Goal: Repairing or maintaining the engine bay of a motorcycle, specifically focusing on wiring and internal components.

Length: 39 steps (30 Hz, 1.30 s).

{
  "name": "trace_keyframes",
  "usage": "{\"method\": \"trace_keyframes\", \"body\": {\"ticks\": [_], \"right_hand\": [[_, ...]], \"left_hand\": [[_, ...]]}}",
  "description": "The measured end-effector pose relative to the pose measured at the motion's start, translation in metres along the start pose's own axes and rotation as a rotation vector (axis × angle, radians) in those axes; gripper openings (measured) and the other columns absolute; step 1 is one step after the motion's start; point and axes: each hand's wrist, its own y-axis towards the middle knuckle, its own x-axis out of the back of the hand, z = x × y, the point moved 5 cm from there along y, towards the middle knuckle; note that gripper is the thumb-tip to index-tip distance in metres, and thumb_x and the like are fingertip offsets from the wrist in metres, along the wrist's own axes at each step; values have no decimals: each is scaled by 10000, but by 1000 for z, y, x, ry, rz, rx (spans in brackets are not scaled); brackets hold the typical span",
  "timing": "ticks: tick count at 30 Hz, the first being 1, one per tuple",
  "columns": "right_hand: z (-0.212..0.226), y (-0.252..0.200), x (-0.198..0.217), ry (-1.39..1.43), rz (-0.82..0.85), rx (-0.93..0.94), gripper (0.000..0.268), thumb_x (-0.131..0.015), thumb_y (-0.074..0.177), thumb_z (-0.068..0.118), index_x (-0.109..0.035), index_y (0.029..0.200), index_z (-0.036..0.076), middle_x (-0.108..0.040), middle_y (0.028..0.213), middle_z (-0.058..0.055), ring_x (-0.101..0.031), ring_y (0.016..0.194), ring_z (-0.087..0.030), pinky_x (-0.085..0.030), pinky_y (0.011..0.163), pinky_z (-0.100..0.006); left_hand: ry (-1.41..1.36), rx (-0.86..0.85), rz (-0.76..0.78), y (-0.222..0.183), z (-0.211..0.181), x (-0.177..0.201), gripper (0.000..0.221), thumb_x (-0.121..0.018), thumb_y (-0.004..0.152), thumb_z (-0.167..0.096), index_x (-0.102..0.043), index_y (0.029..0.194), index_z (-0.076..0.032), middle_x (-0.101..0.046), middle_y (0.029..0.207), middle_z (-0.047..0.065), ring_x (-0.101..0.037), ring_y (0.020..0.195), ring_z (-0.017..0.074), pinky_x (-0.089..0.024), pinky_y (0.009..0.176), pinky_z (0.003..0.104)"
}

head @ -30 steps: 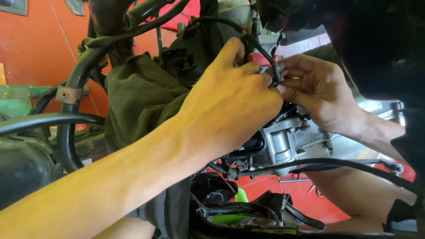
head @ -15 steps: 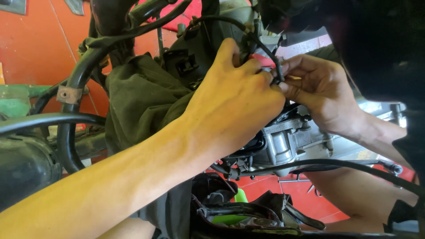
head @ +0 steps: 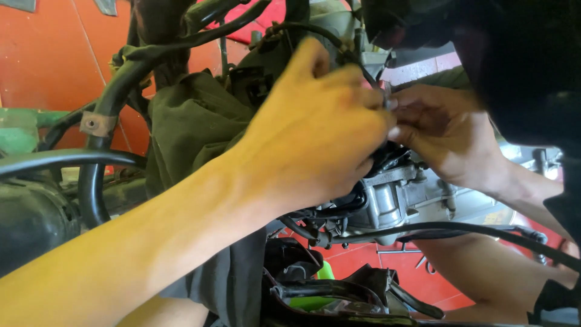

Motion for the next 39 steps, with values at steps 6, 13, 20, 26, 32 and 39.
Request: {"method": "trace_keyframes", "body": {"ticks": [6, 13, 20, 26, 32, 39], "right_hand": [[25, 5, -11, -479, -33, 156, 328, -656, 823, -145, -635, 1141, -66, -739, 832, -91, -641, 644, -122, -498, 561, -235], [47, 20, -36, -458, 93, 154, 290, -606, 862, -79, -575, 1145, -27, -739, 864, -75, -667, 726, -126, -526, 648, -274], [20, 26, -26, -209, 94, -105, 466, -584, 782, -183, -633, 1218, -27, -742, 979, -99, -706, 892, -128, -556, 733, -228], [16, 29, -18, -209, 166, -133, 614, -550, 808, -199, -553, 1389, 1, -700, 952, -76, -635, 786, -105, -485, 608, -232], [20, 35, -17, -344, 179, -160, 385, -664, 805, -124, -631, 1161, 19, -663, 846, -56, -589, 675, -104, -460, 563, -258], [5, 38, -4, -156, 179, -210, 165, -642, 929, -28, -660, 1091, -3, -682, 809, -42, -420, 479, -48, -287, 400, -228]], "left_hand": [[101, 61, -96, -7, 5, 22, 137, -745, 855, -190, -720, 956, -101, -681, 963, 75, -558, 898, 288, -385, 902, 456], [117, 69, -133, -10, 10, 21, 70, -699, 899, -122, -727, 949, -82, -680, 961, 94, -547, 841, 289, -389, 931, 456], [63, 77, -119, -14, 16, 22, 115, -698, 877, -97, -728, 988, -84, -683, 958, 99, -561, 871, 296, -382, 953, 452], [39, 72, -124, -16, 19, 22, 84, -703, 857, -79, -712, 938, -94, -709, 968, 99, -576, 920, 282, -385, 971, 453], [58, 76, -133, -17, 22, 21, 108, -722, 848, -72, -732, 954, -86, -711, 962, 101, -578, 919, 276, -403, 955, 443], [-69, 83, -29, -10, 31, 12, 53, -693, 752, -98, -724, 762, -140, -734, 910, 41, -523, 931, 305, -361, 936, 508]]}}
